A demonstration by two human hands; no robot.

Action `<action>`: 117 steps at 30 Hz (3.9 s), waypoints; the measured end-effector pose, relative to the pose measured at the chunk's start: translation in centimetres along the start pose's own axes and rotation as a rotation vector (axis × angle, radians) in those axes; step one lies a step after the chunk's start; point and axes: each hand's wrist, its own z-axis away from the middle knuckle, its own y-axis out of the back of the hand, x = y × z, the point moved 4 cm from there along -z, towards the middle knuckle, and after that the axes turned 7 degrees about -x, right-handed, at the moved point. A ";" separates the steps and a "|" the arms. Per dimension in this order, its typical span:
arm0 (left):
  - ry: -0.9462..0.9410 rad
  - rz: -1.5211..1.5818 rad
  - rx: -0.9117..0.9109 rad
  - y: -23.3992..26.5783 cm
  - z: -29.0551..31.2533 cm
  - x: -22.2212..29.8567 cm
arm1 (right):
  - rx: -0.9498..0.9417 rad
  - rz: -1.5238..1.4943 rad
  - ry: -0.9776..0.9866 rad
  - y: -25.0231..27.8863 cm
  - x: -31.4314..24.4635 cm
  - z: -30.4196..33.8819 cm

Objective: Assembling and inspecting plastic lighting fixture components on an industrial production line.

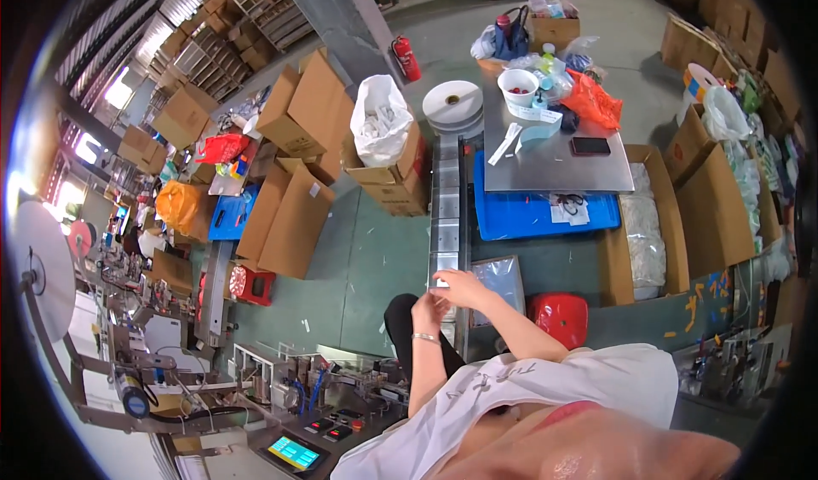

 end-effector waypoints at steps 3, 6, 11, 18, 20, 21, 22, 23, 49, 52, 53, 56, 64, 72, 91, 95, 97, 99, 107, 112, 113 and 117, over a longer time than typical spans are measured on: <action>-0.140 -0.083 0.127 2.6 3.1 6.2 | -0.073 -0.064 -0.015 0.3 1.0 0.9; -0.189 -0.172 0.240 6.6 5.0 9.9 | -0.158 -0.192 -0.055 0.9 1.0 3.3; 0.207 -0.395 0.224 13.8 1.7 9.9 | -0.771 -0.664 -0.106 -1.1 -5.8 5.8; 0.371 -0.552 -0.098 20.3 -11.5 19.4 | -1.074 -0.897 -0.190 -10.4 -12.4 -11.9; 0.318 -0.678 -0.121 24.8 -16.2 23.6 | -1.210 -0.952 -0.196 -13.5 -16.3 -18.7; 0.214 -0.767 -0.187 24.7 -17.0 27.8 | -1.242 -0.986 -0.183 -14.7 -17.8 -21.6; 0.150 -0.778 -0.183 25.1 -17.4 31.7 | -1.287 -1.024 -0.170 -16.0 -19.5 -23.9; -0.038 -1.005 -0.307 27.0 -18.3 34.8 | -1.321 -0.867 -0.136 -16.4 -21.2 -26.3; -0.138 -0.080 0.527 53.6 -21.8 66.9 | -1.552 -0.168 0.474 -36.6 -50.9 -72.0; -0.212 -0.152 0.658 57.5 -20.1 71.5 | -1.434 -0.142 0.584 -40.7 -54.2 -78.1; -0.211 -0.119 0.688 58.7 -19.3 72.6 | -1.466 -0.167 0.522 -42.3 -55.6 -79.9; -0.250 -0.028 0.699 63.0 -17.5 74.9 | -1.764 -0.093 0.582 -46.1 -59.5 -81.1; -0.190 0.187 0.812 82.2 -9.7 78.4 | -2.446 0.021 0.408 -64.8 -67.4 -82.7; -0.189 0.232 0.871 100.8 -0.6 89.0 | -2.363 0.083 0.284 -79.9 -82.2 -87.3; -0.640 -0.386 1.493 134.5 19.8 119.8 | -1.713 -0.127 0.544 -113.1 -111.5 -107.7; -0.603 -0.587 1.772 140.9 29.6 124.3 | -1.437 -0.177 0.655 -122.9 -119.0 -111.6; -0.834 -0.843 1.824 143.8 34.4 127.7 | -1.251 -0.189 0.861 -127.6 -122.7 -112.5; -0.860 -1.022 1.827 148.0 38.7 131.3 | -1.143 -0.188 0.870 -131.0 -127.7 -111.9; -0.808 -1.513 1.663 168.6 49.0 145.4 | -0.398 -0.105 1.382 -144.1 -143.7 -109.1; -0.781 -1.720 1.536 176.1 50.6 150.5 | -0.330 0.039 1.194 -150.2 -147.3 -108.9; -0.694 -1.767 1.526 176.9 50.7 150.7 | -0.344 0.101 1.161 -150.9 -147.7 -108.8; -0.745 -1.796 1.439 176.4 50.9 151.1 | -0.227 0.219 1.163 -151.4 -148.2 -108.5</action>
